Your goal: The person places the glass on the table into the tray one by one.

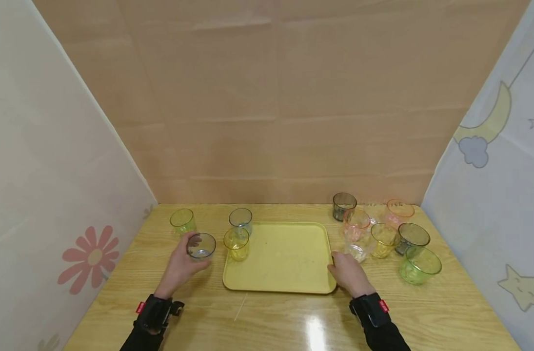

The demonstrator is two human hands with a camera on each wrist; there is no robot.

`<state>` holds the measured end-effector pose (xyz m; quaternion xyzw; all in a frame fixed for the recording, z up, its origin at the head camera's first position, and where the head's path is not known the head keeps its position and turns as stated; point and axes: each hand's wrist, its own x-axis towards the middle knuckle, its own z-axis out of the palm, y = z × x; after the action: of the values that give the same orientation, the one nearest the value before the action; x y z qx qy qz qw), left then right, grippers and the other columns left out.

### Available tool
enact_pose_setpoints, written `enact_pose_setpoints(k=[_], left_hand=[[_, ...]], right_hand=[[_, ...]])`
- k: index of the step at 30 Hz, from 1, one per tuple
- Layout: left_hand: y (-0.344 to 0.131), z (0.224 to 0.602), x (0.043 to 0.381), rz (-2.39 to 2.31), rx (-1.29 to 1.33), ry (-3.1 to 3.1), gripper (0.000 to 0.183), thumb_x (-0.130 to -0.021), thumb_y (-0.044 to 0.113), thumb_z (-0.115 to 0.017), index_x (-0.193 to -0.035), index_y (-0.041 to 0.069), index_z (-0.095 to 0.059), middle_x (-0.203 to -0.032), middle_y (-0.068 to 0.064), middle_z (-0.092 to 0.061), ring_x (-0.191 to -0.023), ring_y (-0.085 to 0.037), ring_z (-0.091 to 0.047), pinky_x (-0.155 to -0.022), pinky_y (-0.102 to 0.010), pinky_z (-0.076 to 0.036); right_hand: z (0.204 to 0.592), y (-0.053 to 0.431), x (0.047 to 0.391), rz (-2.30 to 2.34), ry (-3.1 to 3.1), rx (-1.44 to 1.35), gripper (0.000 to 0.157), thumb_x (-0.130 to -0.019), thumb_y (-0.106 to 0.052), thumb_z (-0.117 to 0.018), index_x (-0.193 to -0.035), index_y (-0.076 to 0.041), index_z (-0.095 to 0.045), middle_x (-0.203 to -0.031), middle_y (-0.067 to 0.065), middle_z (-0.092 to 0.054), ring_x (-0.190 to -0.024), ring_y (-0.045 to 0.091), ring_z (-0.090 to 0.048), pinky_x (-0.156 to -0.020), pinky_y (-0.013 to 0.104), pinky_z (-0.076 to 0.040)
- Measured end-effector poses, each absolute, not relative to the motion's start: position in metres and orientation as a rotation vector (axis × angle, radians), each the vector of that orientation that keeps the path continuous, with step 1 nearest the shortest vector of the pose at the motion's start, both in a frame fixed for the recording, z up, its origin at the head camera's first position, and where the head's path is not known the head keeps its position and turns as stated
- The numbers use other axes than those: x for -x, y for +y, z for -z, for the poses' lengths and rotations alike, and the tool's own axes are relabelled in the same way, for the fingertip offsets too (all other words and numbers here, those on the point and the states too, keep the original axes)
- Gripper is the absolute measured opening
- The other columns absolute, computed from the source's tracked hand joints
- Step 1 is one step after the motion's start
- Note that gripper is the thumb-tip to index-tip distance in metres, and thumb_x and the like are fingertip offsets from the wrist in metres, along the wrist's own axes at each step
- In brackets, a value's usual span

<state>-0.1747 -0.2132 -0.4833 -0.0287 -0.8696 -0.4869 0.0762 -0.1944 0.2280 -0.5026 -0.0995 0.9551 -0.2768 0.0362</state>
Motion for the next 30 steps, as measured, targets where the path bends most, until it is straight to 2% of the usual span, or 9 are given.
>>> enact_pose_setpoints(k=[5,9,12,15,21,27,30], left_hand=[[-0.205,0.484,0.173,1.538,0.178,-2.624,0.085,-0.068,0.003,-0.087,-0.14,0.012,-0.042,-0.132,-0.019,-0.054,-0.123,-0.032,-0.053,-0.096,-0.05,-0.048],[-0.2,0.486,0.171,1.614,0.237,-2.628,0.086,-0.067,0.004,-0.088,-0.14,0.013,-0.042,-0.131,-0.018,-0.055,-0.12,-0.032,-0.055,-0.096,-0.049,-0.049],[-0.197,0.487,0.17,1.646,0.297,-2.631,0.085,-0.067,0.009,-0.089,-0.139,0.011,-0.044,-0.131,-0.017,-0.056,-0.118,-0.03,-0.056,-0.098,-0.05,-0.048],[-0.194,0.488,0.169,1.617,0.357,-2.652,0.084,-0.067,0.018,-0.091,-0.138,0.01,-0.047,-0.127,-0.012,-0.059,-0.116,-0.026,-0.059,-0.098,-0.046,-0.048],[-0.189,0.491,0.17,1.576,0.448,-2.665,0.083,-0.067,0.031,-0.091,-0.137,0.015,-0.049,-0.124,-0.006,-0.061,-0.112,-0.021,-0.061,-0.093,-0.036,-0.051],[-0.183,0.498,0.172,1.536,0.45,-2.724,0.082,-0.066,0.037,-0.09,-0.136,0.021,-0.05,-0.123,-0.003,-0.063,-0.108,-0.02,-0.062,-0.086,-0.032,-0.053],[-0.18,0.5,0.171,1.489,0.463,-2.767,0.084,-0.067,0.042,-0.089,-0.137,0.019,-0.048,-0.125,-0.005,-0.062,-0.108,-0.02,-0.063,-0.086,-0.034,-0.053]], right_hand=[[0.504,0.228,0.195,0.845,2.929,0.303,0.01,-0.092,-0.005,-0.059,-0.1,-0.001,-0.064,-0.054,0.0,-0.048,-0.04,0.013,-0.045,-0.041,0.027,-0.036],[0.504,0.229,0.194,0.805,2.948,0.344,0.004,-0.091,-0.005,-0.06,-0.093,-0.002,-0.063,-0.057,0.0,-0.048,-0.047,0.013,-0.044,-0.046,0.026,-0.035],[0.503,0.229,0.194,0.768,2.977,0.383,0.004,-0.091,-0.006,-0.061,-0.088,-0.003,-0.062,-0.059,0.0,-0.048,-0.051,0.013,-0.042,-0.05,0.026,-0.033],[0.503,0.229,0.194,0.765,2.977,0.383,0.005,-0.091,-0.005,-0.061,-0.092,-0.001,-0.063,-0.058,0.0,-0.049,-0.049,0.013,-0.043,-0.049,0.027,-0.033],[0.502,0.229,0.194,0.752,2.975,0.39,0.005,-0.091,-0.005,-0.062,-0.093,-0.001,-0.063,-0.058,0.001,-0.047,-0.049,0.013,-0.042,-0.05,0.026,-0.032],[0.501,0.229,0.193,0.755,2.976,0.388,0.004,-0.091,-0.006,-0.062,-0.092,-0.002,-0.063,-0.058,0.001,-0.045,-0.05,0.013,-0.04,-0.05,0.026,-0.03],[0.5,0.229,0.193,0.758,2.973,0.386,0.007,-0.091,-0.005,-0.061,-0.095,0.0,-0.063,-0.059,0.001,-0.046,-0.05,0.013,-0.041,-0.05,0.026,-0.03]])
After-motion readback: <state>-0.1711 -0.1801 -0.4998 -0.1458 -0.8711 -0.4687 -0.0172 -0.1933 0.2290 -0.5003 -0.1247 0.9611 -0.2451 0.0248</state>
